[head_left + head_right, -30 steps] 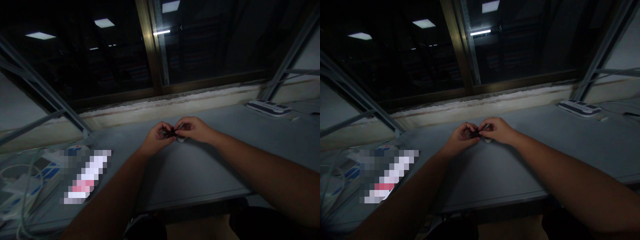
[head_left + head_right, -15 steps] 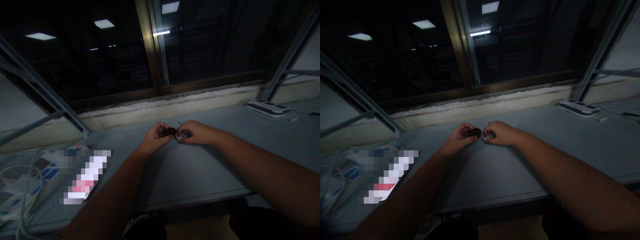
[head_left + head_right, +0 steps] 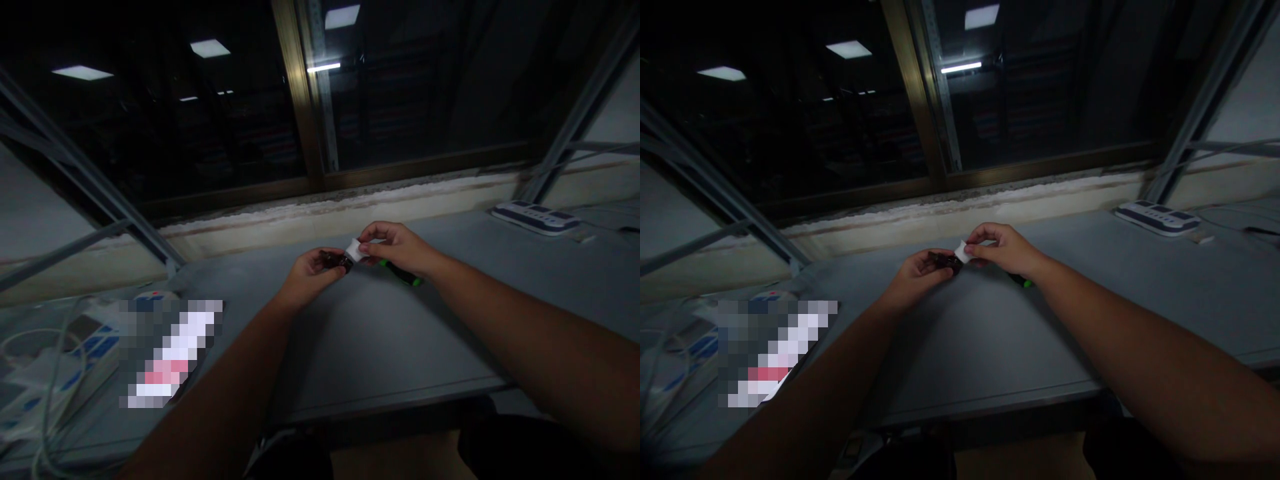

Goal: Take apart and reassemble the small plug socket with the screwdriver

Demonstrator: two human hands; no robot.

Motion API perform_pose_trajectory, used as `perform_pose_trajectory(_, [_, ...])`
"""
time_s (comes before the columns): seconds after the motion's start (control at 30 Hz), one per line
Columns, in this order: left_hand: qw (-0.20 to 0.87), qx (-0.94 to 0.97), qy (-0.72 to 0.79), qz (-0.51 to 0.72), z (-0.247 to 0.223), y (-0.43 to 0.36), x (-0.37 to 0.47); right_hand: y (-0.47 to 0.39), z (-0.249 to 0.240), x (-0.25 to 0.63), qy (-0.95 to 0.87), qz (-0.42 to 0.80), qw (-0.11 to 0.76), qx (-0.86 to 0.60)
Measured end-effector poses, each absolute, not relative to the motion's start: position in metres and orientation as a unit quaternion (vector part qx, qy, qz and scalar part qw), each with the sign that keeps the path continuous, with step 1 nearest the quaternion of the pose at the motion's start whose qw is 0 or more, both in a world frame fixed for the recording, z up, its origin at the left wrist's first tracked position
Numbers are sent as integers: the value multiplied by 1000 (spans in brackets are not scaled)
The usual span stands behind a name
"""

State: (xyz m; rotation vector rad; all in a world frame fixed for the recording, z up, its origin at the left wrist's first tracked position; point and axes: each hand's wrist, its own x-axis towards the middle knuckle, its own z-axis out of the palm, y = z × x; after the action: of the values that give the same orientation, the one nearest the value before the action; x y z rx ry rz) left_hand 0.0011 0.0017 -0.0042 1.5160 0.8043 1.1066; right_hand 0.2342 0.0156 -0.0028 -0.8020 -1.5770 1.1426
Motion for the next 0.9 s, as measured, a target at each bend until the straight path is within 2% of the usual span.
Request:
perform_pose_trajectory(0.3, [518,649,323,454,-5,4,1,15,-4,230,-611,523,503,-316])
perform_pose_trajectory(0.9, [515,651,334,447,-2,0,1,14,-5,229,-598,535,505,-317])
